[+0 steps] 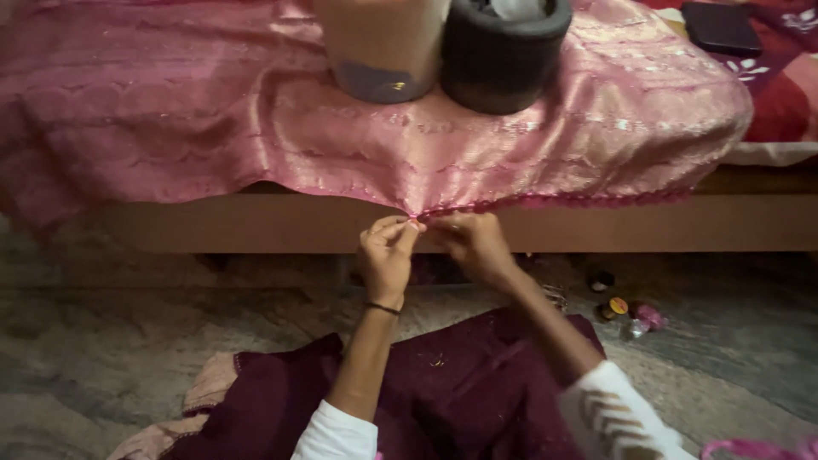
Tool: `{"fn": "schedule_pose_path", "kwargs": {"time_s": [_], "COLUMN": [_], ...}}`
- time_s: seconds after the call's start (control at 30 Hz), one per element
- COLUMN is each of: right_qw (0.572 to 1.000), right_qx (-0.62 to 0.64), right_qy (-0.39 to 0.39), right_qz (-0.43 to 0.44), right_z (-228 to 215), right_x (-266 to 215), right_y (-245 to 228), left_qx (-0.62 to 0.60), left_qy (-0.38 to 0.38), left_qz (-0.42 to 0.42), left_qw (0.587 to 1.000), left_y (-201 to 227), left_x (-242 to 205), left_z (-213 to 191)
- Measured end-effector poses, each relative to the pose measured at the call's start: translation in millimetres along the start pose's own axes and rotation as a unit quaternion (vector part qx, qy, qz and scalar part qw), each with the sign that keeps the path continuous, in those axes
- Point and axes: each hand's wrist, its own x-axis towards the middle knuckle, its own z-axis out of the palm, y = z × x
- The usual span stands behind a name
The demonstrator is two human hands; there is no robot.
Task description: The person is sewing pink decorative tassels and ribbons onto a dark purple fabric or garment.
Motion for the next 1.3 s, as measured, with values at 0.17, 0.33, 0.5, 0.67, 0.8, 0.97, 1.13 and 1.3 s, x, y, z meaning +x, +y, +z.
{"fn": "schedule_pose_path", "kwargs": {"time_s": [0.17,0.33,0.5,0.67,0.8,0.97,1.13,1.3], "right_qw": [0.980,0.916,0.918,0.977,0.998,0.997,0.981,0.944], "right_qx": [-0.126,-0.234,-0.255,-0.115,-0.031,0.041,-0.145,-0.209], "right_qy": [-0.004,-0.127,-0.096,0.043,0.053,0.046,-0.014,-0.129], "right_qz": [-0.152,-0.301,-0.289,-0.176,-0.030,0.036,-0.125,-0.218], "right_z": [-47.1,-27.1,-21.5,-19.4,11.2,15.1,-28.1,-53.4], "right_x": [6.5,88.5,90.9,30.5,6.6,-1.6,-2.8,35.2], "right_y": [-58.7,-73.7,-71.5,-52.5,-14.1,-4.9,-26.9,-91.5], "left_qx": [0.206,0.326,0.350,0.311,0.039,-0.056,0.216,0.144], "left_qy": [0.045,0.142,0.133,0.113,0.049,0.004,0.056,0.034], "left_qz": [0.134,0.229,0.249,0.209,0.029,-0.030,0.164,0.146], "left_qw": [0.968,0.906,0.893,0.920,0.998,0.998,0.961,0.978], "left_y": [-14.4,7.2,18.3,-1.6,-28.0,-9.5,-1.3,-26.7], "left_x": [-5.2,-19.7,-20.6,-12.9,-7.5,-9.0,-12.8,-9.3], "left_z": [1.9,5.0,2.4,5.9,10.3,6.2,4.0,0.4]}}
